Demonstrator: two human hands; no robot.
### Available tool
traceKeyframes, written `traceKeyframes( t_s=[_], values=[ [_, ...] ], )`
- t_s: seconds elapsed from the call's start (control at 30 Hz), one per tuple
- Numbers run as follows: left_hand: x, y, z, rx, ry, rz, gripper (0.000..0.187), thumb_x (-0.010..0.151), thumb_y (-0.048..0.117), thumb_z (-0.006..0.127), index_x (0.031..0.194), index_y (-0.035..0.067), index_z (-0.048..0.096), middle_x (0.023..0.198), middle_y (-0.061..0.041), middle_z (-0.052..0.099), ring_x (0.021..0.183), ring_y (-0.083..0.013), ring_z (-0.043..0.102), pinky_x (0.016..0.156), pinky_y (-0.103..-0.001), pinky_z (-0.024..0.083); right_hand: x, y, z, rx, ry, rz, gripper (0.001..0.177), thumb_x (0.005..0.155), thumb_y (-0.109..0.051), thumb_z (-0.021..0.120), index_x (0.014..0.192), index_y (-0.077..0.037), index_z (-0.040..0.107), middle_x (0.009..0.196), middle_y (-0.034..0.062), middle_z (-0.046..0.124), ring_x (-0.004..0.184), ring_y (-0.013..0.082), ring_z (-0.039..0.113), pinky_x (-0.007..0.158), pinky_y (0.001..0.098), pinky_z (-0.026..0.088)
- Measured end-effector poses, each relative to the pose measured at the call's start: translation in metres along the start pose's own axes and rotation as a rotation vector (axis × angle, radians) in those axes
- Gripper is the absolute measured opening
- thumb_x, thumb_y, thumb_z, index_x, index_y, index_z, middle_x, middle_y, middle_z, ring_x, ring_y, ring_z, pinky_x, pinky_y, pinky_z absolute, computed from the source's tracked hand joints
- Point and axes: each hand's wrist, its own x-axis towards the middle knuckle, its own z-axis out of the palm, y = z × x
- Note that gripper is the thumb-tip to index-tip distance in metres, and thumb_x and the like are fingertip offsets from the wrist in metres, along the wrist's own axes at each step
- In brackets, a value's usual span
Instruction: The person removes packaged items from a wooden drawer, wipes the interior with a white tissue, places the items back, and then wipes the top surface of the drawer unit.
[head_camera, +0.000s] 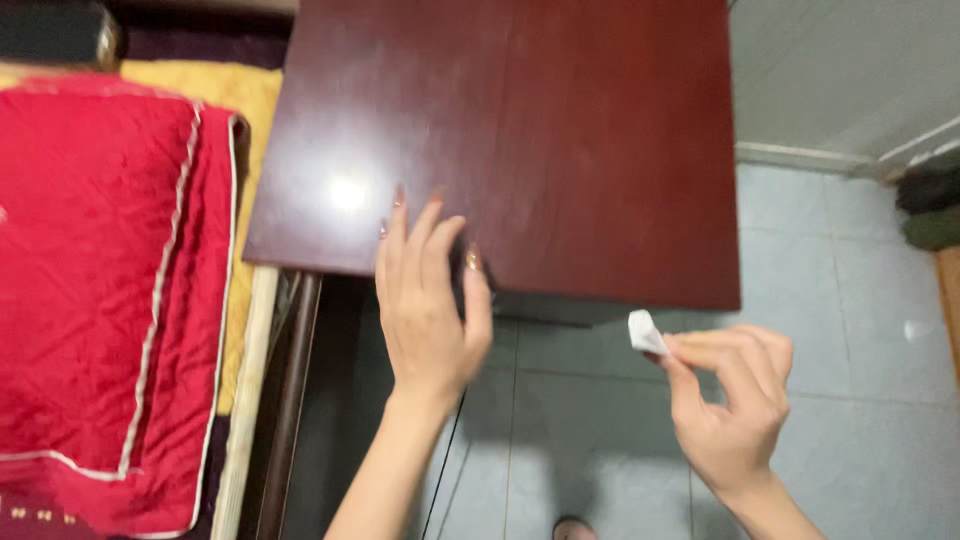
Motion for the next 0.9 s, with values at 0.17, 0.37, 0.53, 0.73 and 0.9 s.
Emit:
traceKeyframes(
  t_s=[0.17, 0.37, 0.53, 0.73, 0.9],
  values=[
    [0.053, -0.030, 0.031, 0.153, -0.063, -0.208, 0.042, 0.096, 0.019, 0.054, 0.133, 0.000, 0.049, 0.152, -0.025, 0.035, 0.146, -0.0437, 0.021, 0.118, -0.058, 0.015, 0.068, 0.023, 0.020, -0.027, -0.055, 0.059, 0.010, 0.081, -0.005, 0.076, 0.088, -0.009, 0.071, 0.092, 0.0024, 0.060, 0.094, 0.0239, 0.050, 0.080, 0.0338, 0.042],
    [0.071, -0.020, 0.046, 0.437, -0.195, -0.333, 0.057, 0.096, 0.037, 0.046, 0.142, 0.003, 0.043, 0.154, -0.025, 0.026, 0.145, -0.0382, 0.019, 0.114, -0.060, 0.008, 0.115, 0.035, 0.040, 0.118, -0.310, 0.106, 0.013, 0.077, -0.014, 0.078, 0.081, -0.008, 0.066, 0.090, 0.0045, 0.054, 0.086, 0.0217, 0.051, 0.072, 0.0331, 0.043],
    [0.081, -0.018, 0.044, 0.468, -0.244, -0.371, 0.056, 0.095, 0.036, 0.046, 0.142, 0.005, 0.044, 0.155, -0.022, 0.027, 0.145, -0.0355, 0.020, 0.115, -0.058, 0.009, 0.150, 0.047, 0.037, 0.007, -0.482, -0.185, 0.017, 0.074, -0.019, 0.075, 0.074, -0.010, 0.061, 0.081, 0.0048, 0.053, 0.074, 0.0247, 0.048, 0.064, 0.0374, 0.037],
    [0.084, -0.017, 0.045, 0.431, -0.226, -0.429, 0.053, 0.096, 0.031, 0.047, 0.141, 0.004, 0.045, 0.155, -0.019, 0.033, 0.146, -0.0328, 0.024, 0.117, -0.056, 0.011, 0.169, 0.075, 0.043, -0.067, -0.653, -0.336, 0.016, 0.085, -0.019, 0.066, 0.074, -0.011, 0.058, 0.072, 0.0056, 0.050, 0.069, 0.0247, 0.047, 0.062, 0.0401, 0.034],
    [0.084, -0.017, 0.045, 0.434, -0.212, -0.425, 0.050, 0.095, 0.028, 0.048, 0.139, 0.004, 0.047, 0.154, -0.018, 0.035, 0.146, -0.0320, 0.026, 0.118, -0.055, 0.012, 0.176, 0.088, 0.046, -0.267, -0.487, 0.012, 0.016, 0.089, -0.019, 0.058, 0.075, -0.012, 0.059, 0.073, 0.0051, 0.054, 0.076, 0.0271, 0.051, 0.069, 0.0429, 0.034]
  ],
)
